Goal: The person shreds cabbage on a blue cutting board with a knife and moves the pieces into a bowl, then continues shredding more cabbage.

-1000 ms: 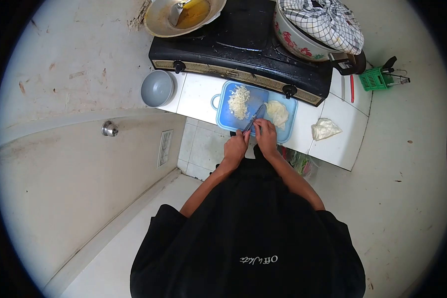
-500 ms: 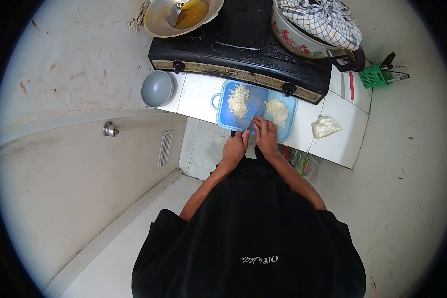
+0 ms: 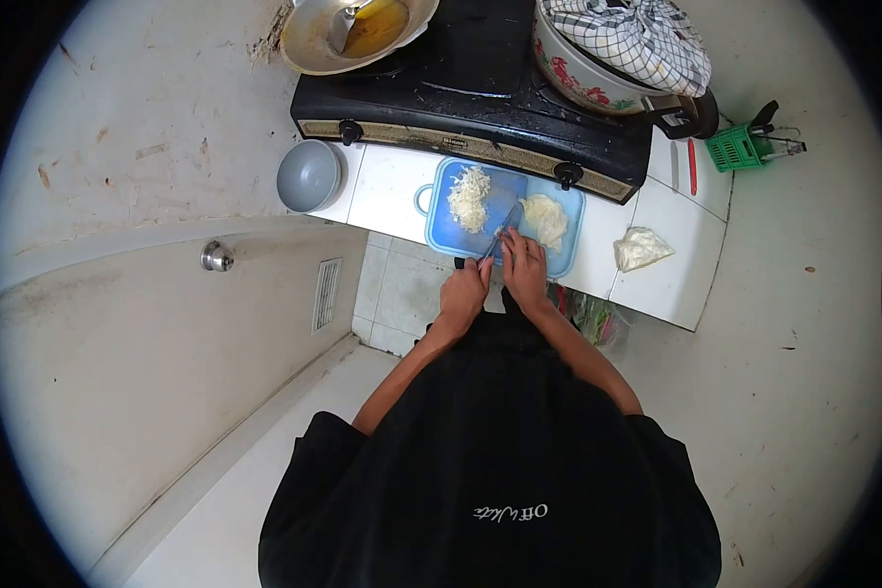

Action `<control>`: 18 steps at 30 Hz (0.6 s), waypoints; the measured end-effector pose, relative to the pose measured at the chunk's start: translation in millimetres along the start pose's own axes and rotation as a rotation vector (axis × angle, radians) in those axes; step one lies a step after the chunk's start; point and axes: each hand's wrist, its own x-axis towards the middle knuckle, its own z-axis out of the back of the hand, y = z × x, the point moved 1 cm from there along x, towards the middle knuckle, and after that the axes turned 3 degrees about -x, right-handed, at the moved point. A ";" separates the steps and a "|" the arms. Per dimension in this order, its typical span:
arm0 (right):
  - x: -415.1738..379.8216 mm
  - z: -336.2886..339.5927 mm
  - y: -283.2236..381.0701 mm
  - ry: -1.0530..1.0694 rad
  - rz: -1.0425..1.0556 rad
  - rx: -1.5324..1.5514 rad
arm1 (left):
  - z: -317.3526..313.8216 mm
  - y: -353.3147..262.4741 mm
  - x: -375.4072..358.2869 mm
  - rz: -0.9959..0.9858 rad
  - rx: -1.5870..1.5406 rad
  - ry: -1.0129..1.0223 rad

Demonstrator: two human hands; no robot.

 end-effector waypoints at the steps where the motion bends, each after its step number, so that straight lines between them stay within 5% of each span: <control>1: -0.1 -0.2 0.1 0.004 -0.002 -0.003 | -0.4 -0.2 0.2 -0.014 0.027 -0.018; 18: -6.2 2.8 5.5 -0.001 -0.007 -0.049 | -8.4 10.8 0.9 -0.059 0.131 -0.075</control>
